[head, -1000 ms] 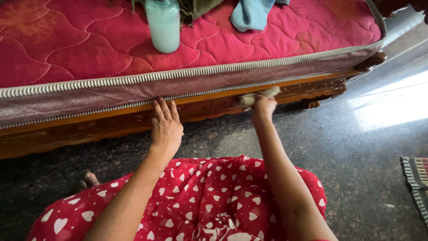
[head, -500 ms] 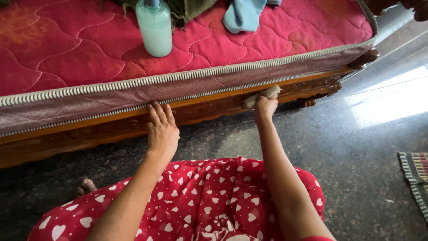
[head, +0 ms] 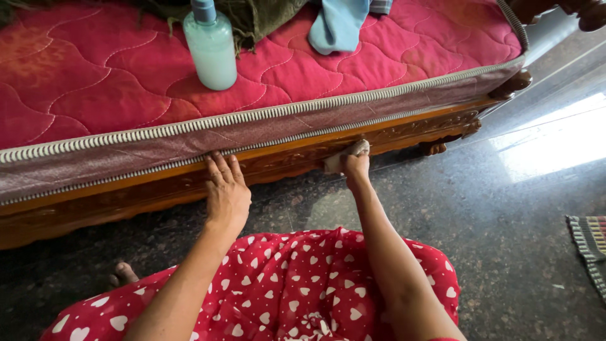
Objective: The person sits on the floor and wipes the wooden bed frame with a cloth. They periodically pick up a spray bottle to apply liquid to the cloth and continue wiping the frame's edge and carved details.
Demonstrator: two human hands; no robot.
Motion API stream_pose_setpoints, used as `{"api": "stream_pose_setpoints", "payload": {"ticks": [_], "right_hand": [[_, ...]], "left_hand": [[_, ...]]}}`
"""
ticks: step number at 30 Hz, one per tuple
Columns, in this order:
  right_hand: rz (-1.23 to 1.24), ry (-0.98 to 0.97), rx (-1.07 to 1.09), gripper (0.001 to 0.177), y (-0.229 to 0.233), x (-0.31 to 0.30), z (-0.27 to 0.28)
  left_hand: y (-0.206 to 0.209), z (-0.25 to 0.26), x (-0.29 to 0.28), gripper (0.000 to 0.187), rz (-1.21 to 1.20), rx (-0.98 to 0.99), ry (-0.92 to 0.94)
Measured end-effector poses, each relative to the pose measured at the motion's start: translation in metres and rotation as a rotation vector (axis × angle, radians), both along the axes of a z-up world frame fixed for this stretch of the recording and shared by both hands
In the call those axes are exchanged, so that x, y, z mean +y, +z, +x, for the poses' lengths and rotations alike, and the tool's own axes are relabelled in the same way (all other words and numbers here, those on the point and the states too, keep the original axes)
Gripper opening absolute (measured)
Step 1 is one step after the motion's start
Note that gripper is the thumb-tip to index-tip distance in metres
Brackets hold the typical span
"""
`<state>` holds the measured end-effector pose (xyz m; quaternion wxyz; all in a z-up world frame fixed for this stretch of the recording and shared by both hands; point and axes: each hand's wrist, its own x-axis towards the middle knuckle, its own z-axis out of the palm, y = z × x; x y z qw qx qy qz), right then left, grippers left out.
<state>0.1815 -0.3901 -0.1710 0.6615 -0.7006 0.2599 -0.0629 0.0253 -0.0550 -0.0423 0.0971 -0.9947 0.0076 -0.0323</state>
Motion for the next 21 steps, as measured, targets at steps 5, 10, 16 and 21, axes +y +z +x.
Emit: {"api": "stream_pose_setpoints", "payload": {"ticks": [5,10,16,21], "right_hand": [[-0.038,-0.279,-0.307,0.062,0.063,0.018,-0.002],[-0.389,-0.191,-0.348,0.064,0.097,0.028,-0.014],[-1.077,0.327,-0.636,0.074,0.086,0.05,-0.045],[-1.257,0.706,-0.478,0.056,0.116,0.035,-0.023]], "left_hand": [[0.015,-0.002,0.003,0.101,-0.122,0.153,-0.008],[0.026,-0.005,0.008,0.106,-0.138,0.16,-0.045],[0.038,-0.007,0.002,0.088,-0.247,0.104,-0.141],[0.063,0.009,-0.052,0.063,-0.463,-0.194,-0.458]]}}
